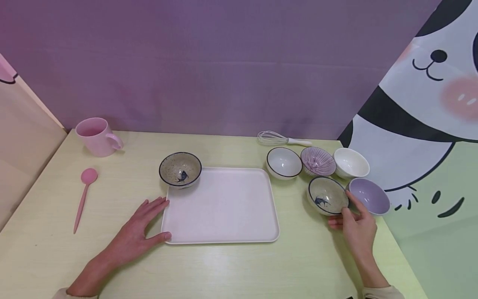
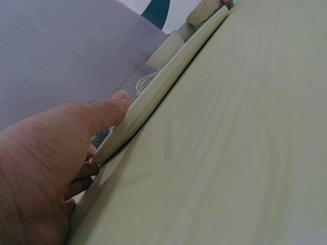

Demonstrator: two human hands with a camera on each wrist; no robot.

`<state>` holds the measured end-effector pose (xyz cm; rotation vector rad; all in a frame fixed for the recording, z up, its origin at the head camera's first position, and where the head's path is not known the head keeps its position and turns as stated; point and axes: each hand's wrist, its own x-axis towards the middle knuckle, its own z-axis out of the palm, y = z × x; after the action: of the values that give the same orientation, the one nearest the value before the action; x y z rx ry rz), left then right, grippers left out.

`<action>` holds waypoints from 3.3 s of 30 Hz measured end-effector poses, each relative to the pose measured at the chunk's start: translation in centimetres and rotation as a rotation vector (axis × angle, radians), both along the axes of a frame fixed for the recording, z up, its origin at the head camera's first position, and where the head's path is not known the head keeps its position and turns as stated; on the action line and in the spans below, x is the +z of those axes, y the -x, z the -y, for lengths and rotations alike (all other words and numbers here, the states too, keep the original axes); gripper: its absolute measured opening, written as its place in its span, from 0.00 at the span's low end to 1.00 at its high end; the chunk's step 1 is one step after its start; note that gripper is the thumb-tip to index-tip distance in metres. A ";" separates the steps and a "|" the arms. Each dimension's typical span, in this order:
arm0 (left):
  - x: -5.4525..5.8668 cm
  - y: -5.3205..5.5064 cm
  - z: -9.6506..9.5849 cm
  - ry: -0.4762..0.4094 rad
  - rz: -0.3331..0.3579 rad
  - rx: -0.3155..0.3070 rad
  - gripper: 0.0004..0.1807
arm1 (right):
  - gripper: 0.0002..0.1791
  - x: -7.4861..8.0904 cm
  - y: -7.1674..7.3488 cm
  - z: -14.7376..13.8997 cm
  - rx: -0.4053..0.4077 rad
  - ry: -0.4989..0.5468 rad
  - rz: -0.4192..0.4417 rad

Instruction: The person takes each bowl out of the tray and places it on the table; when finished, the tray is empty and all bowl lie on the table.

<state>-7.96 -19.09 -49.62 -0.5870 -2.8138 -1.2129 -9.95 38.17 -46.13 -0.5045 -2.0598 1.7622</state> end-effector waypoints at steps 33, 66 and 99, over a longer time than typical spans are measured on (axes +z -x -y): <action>0.1 0.1 0.1 -0.006 0.014 0.002 0.46 | 0.23 0.6 -1.5 0.8 -0.093 -0.283 -0.112; 0.1 0.0 0.1 -0.001 0.017 0.005 0.47 | 0.17 3.0 1.1 11.3 0.254 -0.277 -0.311; 0.0 0.0 0.0 -0.013 0.014 -0.001 0.46 | 0.24 4.3 3.1 22.2 0.707 -0.207 -0.067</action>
<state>-7.96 -19.11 -49.61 -0.5810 -2.8152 -1.2392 -13.08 15.99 -41.85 0.3937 -2.5175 1.8263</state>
